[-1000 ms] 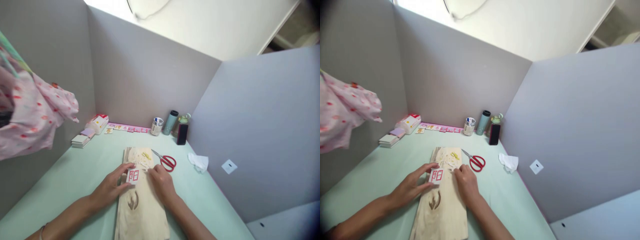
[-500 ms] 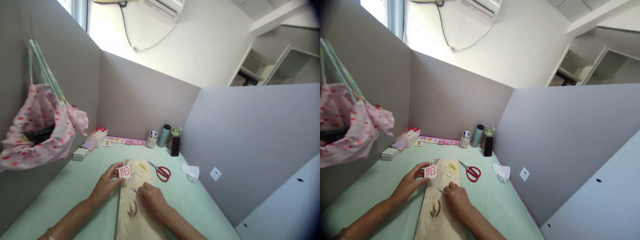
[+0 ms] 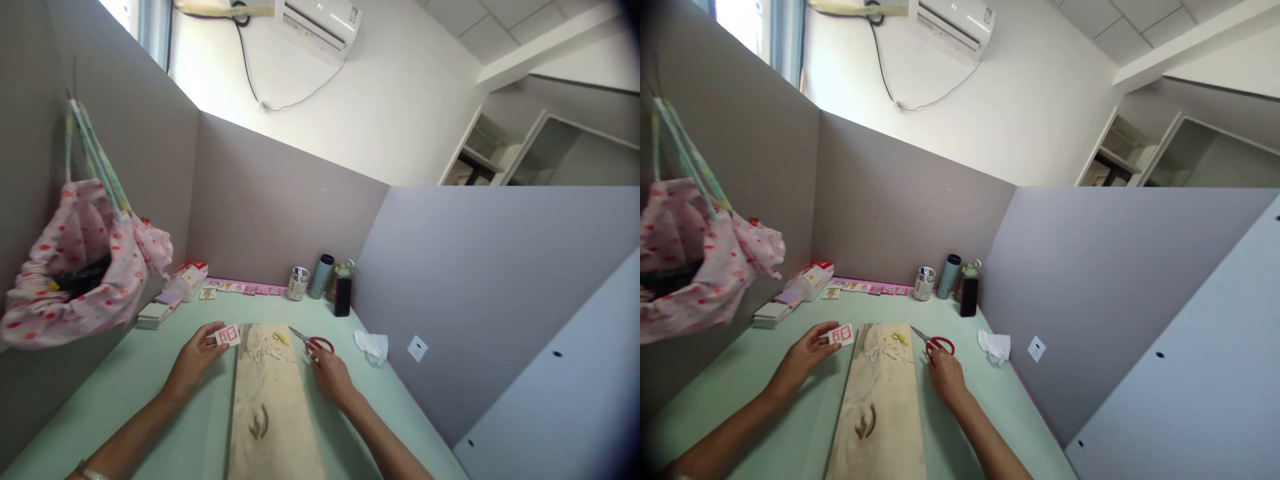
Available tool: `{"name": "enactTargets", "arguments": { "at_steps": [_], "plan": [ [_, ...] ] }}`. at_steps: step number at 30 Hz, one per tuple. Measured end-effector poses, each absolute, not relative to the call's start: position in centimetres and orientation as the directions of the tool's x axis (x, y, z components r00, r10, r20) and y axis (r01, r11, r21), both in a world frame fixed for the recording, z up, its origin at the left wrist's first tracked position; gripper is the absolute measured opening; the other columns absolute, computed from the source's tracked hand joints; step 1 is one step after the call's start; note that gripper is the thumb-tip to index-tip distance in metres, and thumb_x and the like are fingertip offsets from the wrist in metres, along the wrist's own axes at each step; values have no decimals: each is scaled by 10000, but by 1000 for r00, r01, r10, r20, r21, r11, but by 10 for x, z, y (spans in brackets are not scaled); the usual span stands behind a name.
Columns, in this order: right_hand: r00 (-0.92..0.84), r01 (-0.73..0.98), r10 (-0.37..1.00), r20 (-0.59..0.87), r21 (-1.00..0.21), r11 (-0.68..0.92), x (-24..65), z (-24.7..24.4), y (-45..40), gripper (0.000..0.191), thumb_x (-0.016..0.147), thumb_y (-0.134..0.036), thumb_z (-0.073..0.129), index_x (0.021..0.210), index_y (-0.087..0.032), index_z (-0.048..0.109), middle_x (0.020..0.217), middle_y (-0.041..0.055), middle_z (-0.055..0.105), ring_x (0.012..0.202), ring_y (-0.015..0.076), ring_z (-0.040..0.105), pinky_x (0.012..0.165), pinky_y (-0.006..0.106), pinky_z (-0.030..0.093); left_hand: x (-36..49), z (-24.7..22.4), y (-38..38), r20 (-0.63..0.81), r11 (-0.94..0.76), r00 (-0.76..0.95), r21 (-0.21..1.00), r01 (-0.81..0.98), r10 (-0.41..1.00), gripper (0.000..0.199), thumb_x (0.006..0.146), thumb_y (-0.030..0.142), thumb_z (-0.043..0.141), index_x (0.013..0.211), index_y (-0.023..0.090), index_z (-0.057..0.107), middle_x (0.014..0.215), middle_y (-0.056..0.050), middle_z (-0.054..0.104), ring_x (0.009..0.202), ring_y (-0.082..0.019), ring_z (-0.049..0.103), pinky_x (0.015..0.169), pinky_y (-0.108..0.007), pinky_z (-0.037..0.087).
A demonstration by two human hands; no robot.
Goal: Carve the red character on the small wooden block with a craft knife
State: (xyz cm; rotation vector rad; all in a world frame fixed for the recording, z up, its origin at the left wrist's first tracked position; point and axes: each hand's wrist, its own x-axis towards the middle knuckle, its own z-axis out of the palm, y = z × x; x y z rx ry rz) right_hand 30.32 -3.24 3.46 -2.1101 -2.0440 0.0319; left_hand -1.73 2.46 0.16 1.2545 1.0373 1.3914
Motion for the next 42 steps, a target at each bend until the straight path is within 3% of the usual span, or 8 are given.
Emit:
{"name": "enactTargets", "arguments": {
  "at_steps": [7, 16, 21, 28, 31, 35, 38, 42],
  "plan": [
    [46, 980, 993, 106, -195, -25, 310, 25, -33, 148, 908, -213, 583, 975, -235, 714, 1124, 49, 731, 981, 225, 691, 734, 261, 418, -13, -9, 27, 152, -148, 32, 982, -114, 988, 689, 561, 527, 850, 1102, 170, 616, 1016, -139, 750, 969, -312, 698, 843, -407, 552],
    [166, 945, 969, 183, -310, -103, 337, 35, -9, 189, 980, -267, 543, 944, -162, 696, 876, 34, 726, 796, 176, 663, 751, 317, 476, -12, -15, 25, 114, -106, 87, 990, -93, 990, 651, 611, 498, 838, 1130, 176, 613, 1031, -133, 759, 992, -310, 708, 882, -393, 545],
    [61, 922, 977, 203, -387, 23, 325, 33, 1, 235, 969, -239, 505, 910, -212, 730, 875, 41, 749, 810, 186, 678, 707, 260, 444, -14, -14, 23, 70, -65, 89, 996, -61, 994, 668, 650, 505, 816, 1181, 168, 590, 1048, -132, 750, 1021, -316, 695, 907, -405, 533],
    [-78, 883, 965, 248, -433, 183, 300, 26, 32, 246, 965, -194, 510, 1061, -245, 730, 1031, 37, 715, 959, 173, 663, 841, 251, 462, -21, -14, 23, -5, 5, 83, 1000, 4, 997, 687, 733, 539, 760, 1275, 181, 536, 1046, -101, 729, 1069, -310, 672, 955, -412, 506],
    [54, 899, 950, 309, -429, 88, 323, 32, 72, 232, 977, -245, 534, 1145, -222, 692, 1121, 62, 678, 1070, 197, 626, 944, 317, 459, -23, -14, 23, -29, 27, 85, 999, 23, 996, 681, 746, 563, 747, 1275, 188, 537, 1024, -99, 731, 1062, -315, 673, 964, -422, 505],
    [396, 862, 833, 386, -468, -193, 387, 45, 124, 380, 968, -347, 607, 1305, -178, 564, 1350, 108, 561, 1197, 278, 567, 1008, 513, 463, -26, -22, 27, -64, 62, 85, 998, 31, 994, 701, 752, 600, 735, 1296, 215, 519, 1117, -102, 722, 1103, -314, 664, 995, -426, 499],
    [579, 779, 731, 362, -512, -363, 430, 48, 149, 406, 959, -358, 625, 1319, -186, 557, 1385, 115, 537, 1210, 288, 563, 1007, 528, 474, -29, -31, 32, -96, 94, 70, 995, 31, 993, 728, 734, 618, 746, 1292, 213, 512, 1150, -114, 720, 1112, -327, 662, 1002, -445, 498],
    [676, 700, 671, 304, -549, -457, 460, 37, 172, 407, 959, -357, 629, 1317, -178, 557, 1356, 114, 558, 1172, 279, 591, 972, 511, 507, -30, -34, 33, -123, 122, 50, 992, 8, 991, 717, 731, 604, 758, 1283, 214, 521, 1153, -114, 731, 1117, -318, 666, 991, -415, 513]
  ]
}}
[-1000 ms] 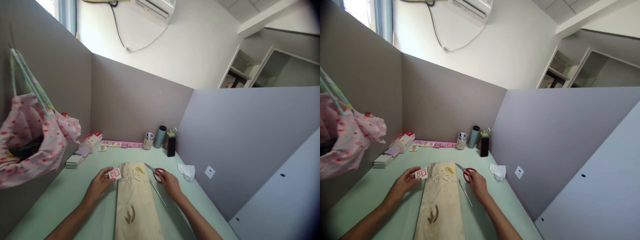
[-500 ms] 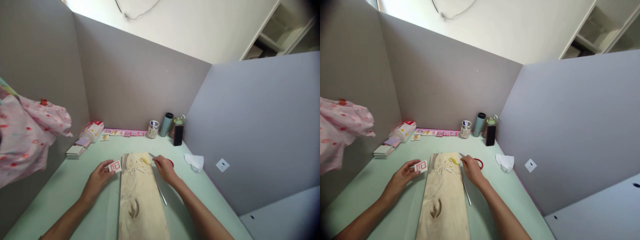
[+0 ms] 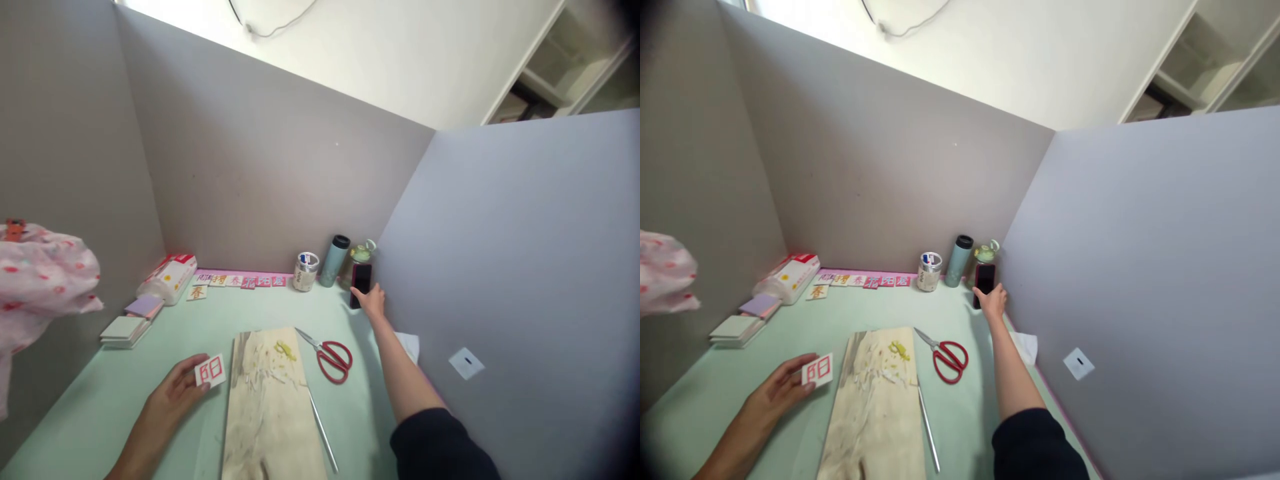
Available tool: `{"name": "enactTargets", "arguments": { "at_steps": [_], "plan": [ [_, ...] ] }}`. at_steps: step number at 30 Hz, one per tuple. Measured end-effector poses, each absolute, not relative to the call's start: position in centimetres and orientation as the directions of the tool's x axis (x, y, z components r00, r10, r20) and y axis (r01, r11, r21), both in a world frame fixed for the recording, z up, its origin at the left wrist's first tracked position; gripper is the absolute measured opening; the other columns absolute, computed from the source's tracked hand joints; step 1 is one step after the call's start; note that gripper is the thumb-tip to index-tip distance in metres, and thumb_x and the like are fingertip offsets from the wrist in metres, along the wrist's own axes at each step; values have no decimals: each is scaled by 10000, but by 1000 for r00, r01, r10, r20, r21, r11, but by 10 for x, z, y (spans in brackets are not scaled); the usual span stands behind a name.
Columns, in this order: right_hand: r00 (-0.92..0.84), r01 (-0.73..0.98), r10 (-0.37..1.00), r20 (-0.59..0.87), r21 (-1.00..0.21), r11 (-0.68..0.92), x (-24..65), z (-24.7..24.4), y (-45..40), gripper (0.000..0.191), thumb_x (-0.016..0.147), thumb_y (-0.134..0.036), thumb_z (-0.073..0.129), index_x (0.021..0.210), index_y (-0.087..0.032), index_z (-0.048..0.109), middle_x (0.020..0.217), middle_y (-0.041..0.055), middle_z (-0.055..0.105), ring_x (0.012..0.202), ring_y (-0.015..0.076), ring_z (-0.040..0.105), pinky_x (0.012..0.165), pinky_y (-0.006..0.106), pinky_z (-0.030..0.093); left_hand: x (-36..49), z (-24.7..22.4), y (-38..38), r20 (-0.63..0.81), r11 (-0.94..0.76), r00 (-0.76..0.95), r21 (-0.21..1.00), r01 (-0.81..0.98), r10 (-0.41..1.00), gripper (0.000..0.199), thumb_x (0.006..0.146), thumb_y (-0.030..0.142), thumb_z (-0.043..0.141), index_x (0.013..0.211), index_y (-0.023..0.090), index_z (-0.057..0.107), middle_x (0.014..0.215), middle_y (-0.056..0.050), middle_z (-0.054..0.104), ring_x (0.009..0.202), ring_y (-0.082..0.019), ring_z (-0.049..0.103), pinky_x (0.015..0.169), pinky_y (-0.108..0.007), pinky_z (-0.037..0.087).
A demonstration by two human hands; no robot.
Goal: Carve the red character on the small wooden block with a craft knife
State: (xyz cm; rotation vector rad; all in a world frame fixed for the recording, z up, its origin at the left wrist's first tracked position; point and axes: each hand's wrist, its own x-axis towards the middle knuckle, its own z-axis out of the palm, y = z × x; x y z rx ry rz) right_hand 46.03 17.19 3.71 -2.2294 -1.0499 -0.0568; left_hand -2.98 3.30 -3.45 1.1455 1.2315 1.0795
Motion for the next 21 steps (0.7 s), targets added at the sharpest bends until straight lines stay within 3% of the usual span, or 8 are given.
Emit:
{"name": "enactTargets", "arguments": {
  "at_steps": [8, 21],
  "plan": [
    [663, 700, 684, 306, -579, -419, 486, 11, 198, 383, 964, -352, 624, 1300, -177, 567, 1321, 107, 582, 1138, 264, 610, 947, 489, 526, -25, -17, 27, -149, 149, 13, 989, -1, 989, 698, 700, 564, 788, 1257, 208, 562, 1087, -102, 751, 1093, -316, 680, 962, -390, 540],
    [659, 695, 689, 301, -594, -406, 490, 9, 198, 405, 961, -375, 620, 1309, -180, 554, 1306, 106, 580, 1118, 261, 609, 938, 482, 521, -28, -20, 30, -174, 174, -5, 985, 1, 985, 712, 695, 571, 795, 1265, 220, 551, 1163, -105, 731, 1108, -312, 678, 978, -391, 543]
  ]
}}
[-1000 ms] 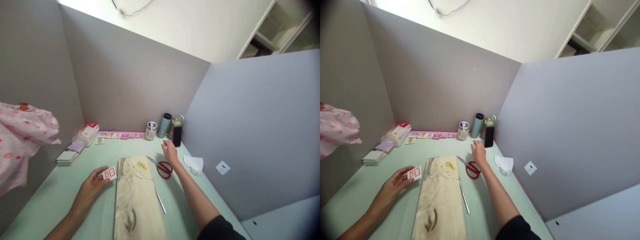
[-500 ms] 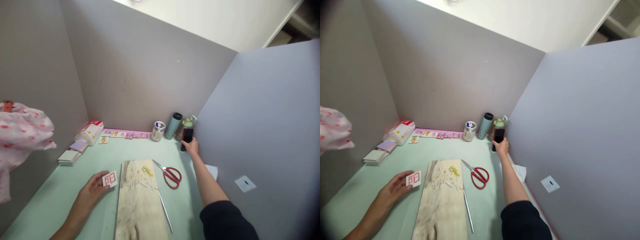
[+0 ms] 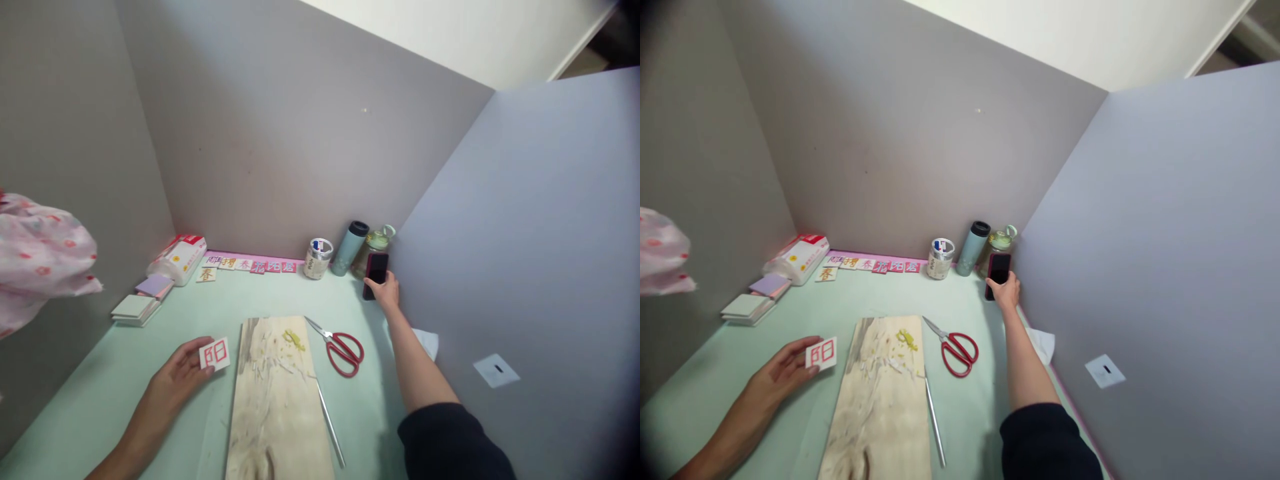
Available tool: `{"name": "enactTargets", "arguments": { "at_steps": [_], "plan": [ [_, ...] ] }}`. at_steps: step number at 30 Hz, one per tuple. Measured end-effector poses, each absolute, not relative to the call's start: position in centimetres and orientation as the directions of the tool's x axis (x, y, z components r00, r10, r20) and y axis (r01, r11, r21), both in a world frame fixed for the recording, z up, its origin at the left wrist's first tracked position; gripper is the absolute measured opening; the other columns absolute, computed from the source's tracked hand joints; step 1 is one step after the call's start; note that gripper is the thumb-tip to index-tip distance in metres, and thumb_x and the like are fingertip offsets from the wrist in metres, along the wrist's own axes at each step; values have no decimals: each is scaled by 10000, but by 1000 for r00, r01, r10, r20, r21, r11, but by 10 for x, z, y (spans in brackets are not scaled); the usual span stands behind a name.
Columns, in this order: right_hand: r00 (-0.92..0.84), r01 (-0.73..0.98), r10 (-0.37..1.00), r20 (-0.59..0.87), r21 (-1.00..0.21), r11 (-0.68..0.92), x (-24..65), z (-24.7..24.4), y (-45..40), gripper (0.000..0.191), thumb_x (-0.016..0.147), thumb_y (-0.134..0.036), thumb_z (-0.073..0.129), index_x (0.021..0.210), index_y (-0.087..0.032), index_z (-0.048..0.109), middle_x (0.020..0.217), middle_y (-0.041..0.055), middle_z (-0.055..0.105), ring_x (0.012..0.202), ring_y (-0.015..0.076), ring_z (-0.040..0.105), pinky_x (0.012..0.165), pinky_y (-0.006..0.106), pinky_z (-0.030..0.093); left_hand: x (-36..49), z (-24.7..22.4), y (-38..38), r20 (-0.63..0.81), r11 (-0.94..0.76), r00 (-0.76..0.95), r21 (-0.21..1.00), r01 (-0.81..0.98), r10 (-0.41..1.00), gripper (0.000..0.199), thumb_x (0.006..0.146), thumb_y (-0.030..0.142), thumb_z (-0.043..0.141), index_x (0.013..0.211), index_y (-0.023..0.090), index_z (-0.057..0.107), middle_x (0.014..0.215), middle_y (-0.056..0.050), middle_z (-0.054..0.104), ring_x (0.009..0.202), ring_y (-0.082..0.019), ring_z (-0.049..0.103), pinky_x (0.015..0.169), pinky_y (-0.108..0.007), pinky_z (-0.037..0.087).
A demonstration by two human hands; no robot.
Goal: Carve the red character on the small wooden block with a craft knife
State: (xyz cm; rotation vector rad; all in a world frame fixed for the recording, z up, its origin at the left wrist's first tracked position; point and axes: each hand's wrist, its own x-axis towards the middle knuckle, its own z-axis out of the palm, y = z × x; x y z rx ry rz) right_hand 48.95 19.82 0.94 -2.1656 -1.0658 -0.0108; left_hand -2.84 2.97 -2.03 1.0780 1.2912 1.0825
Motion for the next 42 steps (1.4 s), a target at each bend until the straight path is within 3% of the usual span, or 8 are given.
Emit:
{"name": "enactTargets", "arguments": {
  "at_steps": [9, 12, 16, 20, 24, 30, 35, 42],
  "plan": [
    [546, 737, 796, 261, -601, -309, 457, 50, 160, 466, 930, -398, 629, 1315, -155, 525, 1245, 122, 613, 1087, 263, 617, 936, 463, 500, -37, -32, 40, -158, 159, -33, 987, 32, 987, 716, 679, 597, 789, 1242, 220, 557, 1201, -129, 713, 1138, -346, 666, 998, -460, 535],
    [369, 771, 903, 222, -615, -164, 424, 57, 108, 448, 897, -437, 590, 1250, -165, 554, 961, 85, 699, 872, 243, 664, 807, 368, 520, -46, -40, 46, -50, 68, -75, 964, 257, 996, 659, 668, 614, 761, 1190, 242, 607, 1250, -124, 683, 1200, -375, 618, 1084, -527, 450],
    [97, 777, 993, 69, -628, -32, 366, 51, 12, 236, 854, -442, 612, 996, -256, 637, 697, -7, 658, 618, 194, 615, 589, 283, 453, -48, -32, 46, 219, -174, -10, 801, 572, 976, 582, 762, 595, 665, 1246, 275, 623, 1458, -91, 543, 1438, -363, 370, 1223, -525, 219],
    [-79, 858, 978, -191, -513, -31, 321, 37, -61, 104, 834, -295, 585, 937, -286, 575, 818, -5, 685, 687, 191, 621, 634, 276, 426, -19, 5, 53, 200, -312, 261, 794, 521, 944, 582, 911, 554, 512, 1428, 285, 502, 1576, -33, 415, 1501, -297, 273, 1233, -466, 206],
    [-105, 869, 970, -221, -495, -18, 302, 27, -84, 191, 882, -290, 501, 1066, -303, 549, 940, 19, 693, 743, 203, 645, 679, 290, 455, 27, 27, 84, 158, -426, 503, 768, 478, 850, 644, 974, 566, 364, 1515, 219, 398, 1628, -41, 317, 1529, -248, 198, 1245, -424, 164],
    [-92, 910, 985, -148, -413, 23, 308, 13, -88, 188, 895, -247, 452, 1051, -309, 536, 975, 51, 655, 830, 236, 674, 673, 308, 474, 65, -2, 88, 82, -465, 612, 730, 501, 787, 645, 981, 522, 389, 1497, 137, 428, 1601, -122, 348, 1519, -300, 217, 1246, -499, 110],
    [-56, 889, 989, -134, -458, -12, 311, 7, -90, 225, 904, -255, 492, 1123, -296, 520, 993, 41, 659, 797, 215, 682, 660, 282, 477, 57, -5, 23, 40, -526, 731, 721, 451, 682, 599, 975, 448, 494, 1527, 251, 373, 1627, -32, 296, 1515, -255, 241, 1249, -471, 184],
    [-80, 882, 989, -127, -471, 10, 299, 4, -77, 323, 906, -182, 445, 1222, -214, 498, 950, 62, 684, 733, 214, 679, 658, 285, 488, 58, 18, 33, 3, -421, 637, 753, 506, 771, 611, 1052, 520, 241, 1570, 194, 246, 1662, -67, 210, 1532, -233, 177, 1260, -479, 158]
  ]
}}
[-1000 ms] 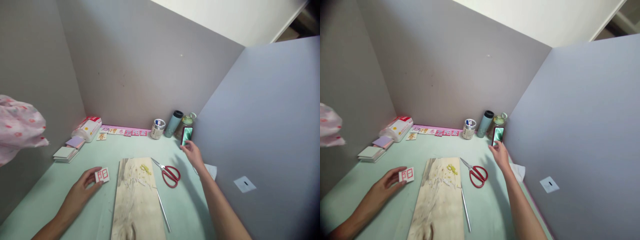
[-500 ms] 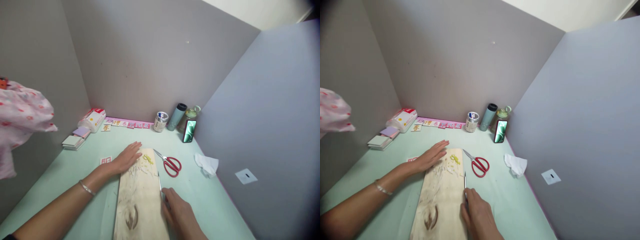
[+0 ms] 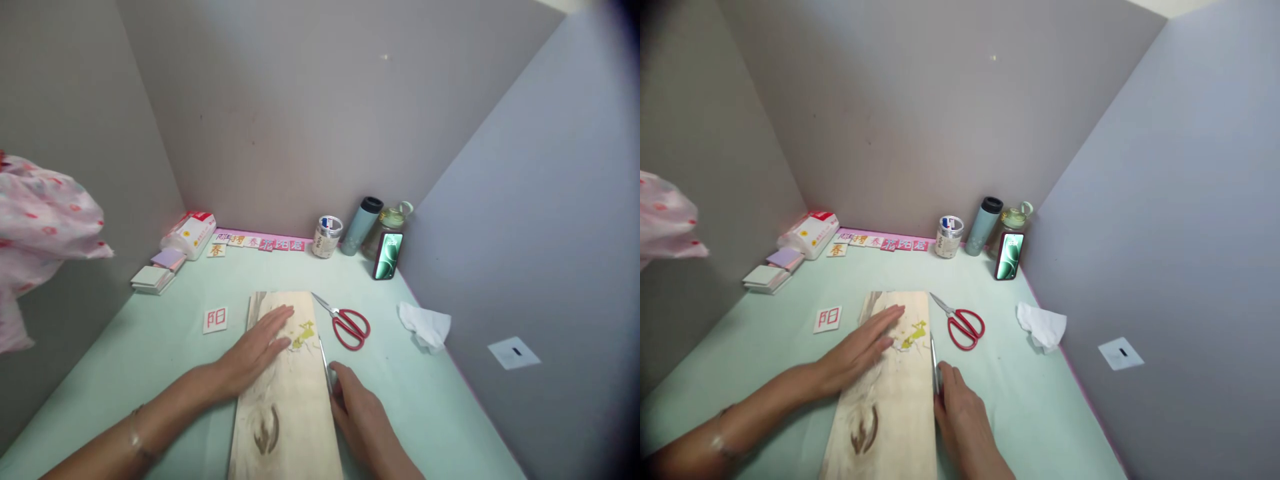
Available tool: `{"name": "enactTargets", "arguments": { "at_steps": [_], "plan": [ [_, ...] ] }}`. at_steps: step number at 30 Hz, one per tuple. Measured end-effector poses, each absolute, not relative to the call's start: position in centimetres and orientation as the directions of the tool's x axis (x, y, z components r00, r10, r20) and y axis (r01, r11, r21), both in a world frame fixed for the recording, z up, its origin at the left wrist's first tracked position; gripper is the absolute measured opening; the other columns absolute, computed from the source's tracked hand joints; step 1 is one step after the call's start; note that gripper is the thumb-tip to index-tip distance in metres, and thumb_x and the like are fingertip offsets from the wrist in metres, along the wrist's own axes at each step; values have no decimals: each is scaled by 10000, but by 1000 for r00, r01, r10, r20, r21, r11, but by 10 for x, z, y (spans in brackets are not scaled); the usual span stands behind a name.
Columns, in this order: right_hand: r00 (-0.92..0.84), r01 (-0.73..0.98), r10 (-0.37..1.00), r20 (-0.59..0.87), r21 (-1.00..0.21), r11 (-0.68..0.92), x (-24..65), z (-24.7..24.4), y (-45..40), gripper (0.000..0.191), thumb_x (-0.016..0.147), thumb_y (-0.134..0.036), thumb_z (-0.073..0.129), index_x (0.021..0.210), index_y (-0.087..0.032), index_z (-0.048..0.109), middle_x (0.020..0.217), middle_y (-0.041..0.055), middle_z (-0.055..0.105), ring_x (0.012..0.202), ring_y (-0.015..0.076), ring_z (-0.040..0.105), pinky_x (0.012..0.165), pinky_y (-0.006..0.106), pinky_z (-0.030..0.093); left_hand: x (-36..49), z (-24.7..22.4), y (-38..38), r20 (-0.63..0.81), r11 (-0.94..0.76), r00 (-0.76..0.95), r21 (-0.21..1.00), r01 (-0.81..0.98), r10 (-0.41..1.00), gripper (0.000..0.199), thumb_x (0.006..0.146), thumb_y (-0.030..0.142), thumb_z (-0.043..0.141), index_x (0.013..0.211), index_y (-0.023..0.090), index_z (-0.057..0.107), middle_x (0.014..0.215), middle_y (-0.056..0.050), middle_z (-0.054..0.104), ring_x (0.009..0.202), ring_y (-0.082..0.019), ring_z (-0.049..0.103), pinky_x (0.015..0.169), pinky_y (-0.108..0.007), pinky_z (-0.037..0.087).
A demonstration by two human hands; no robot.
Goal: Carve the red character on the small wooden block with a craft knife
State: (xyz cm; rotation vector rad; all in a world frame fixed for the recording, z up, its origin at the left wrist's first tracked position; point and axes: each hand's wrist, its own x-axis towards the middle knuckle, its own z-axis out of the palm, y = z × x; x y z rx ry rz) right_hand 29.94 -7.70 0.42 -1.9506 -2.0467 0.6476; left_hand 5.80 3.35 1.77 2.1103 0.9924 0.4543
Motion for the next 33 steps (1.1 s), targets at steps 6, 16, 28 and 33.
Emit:
{"name": "enactTargets", "arguments": {
  "at_steps": [6, 16, 28, 33],
  "plan": [
    [-62, 933, 994, -86, -359, 28, 334, 0, -89, 419, 827, -71, 389, 1187, -230, 531, 984, 56, 686, 759, 206, 702, 662, 282, 497, 81, 17, 53, 21, -534, 795, 751, 388, 607, 493, 1041, 454, 381, 1486, 251, 443, 1598, -40, 376, 1503, -232, 277, 1252, -468, 207],
    [32, 867, 992, 121, -497, 32, 376, 27, -79, 312, 980, -365, 462, 1256, -249, 550, 1066, 87, 661, 880, 229, 686, 736, 340, 548, 52, 29, 15, 38, -169, 385, 934, 313, 922, 486, 1027, 525, 315, 1336, 265, 585, 1482, -45, 542, 1421, -261, 437, 1208, -498, 306],
    [108, 176, 992, 66, -983, 47, 233, 20, -7, 393, 1001, -462, 466, 1288, -228, 596, 1355, 88, 624, 1278, 238, 569, 1121, 424, 425, 86, 26, -5, -106, 88, 158, 990, 113, 982, 619, 980, 616, 346, 1459, 241, 461, 1583, -50, 405, 1495, -225, 303, 1251, -441, 197],
    [69, 210, 993, 97, -974, 81, 231, 16, -9, 461, 999, -482, 462, 1365, -215, 554, 1452, 98, 545, 1367, 237, 482, 1177, 430, 351, 93, 24, -4, -112, 106, 112, 992, 64, 987, 705, 943, 647, 411, 1469, 179, 447, 1602, -101, 363, 1500, -268, 287, 1248, -455, 201]
  ]
}}
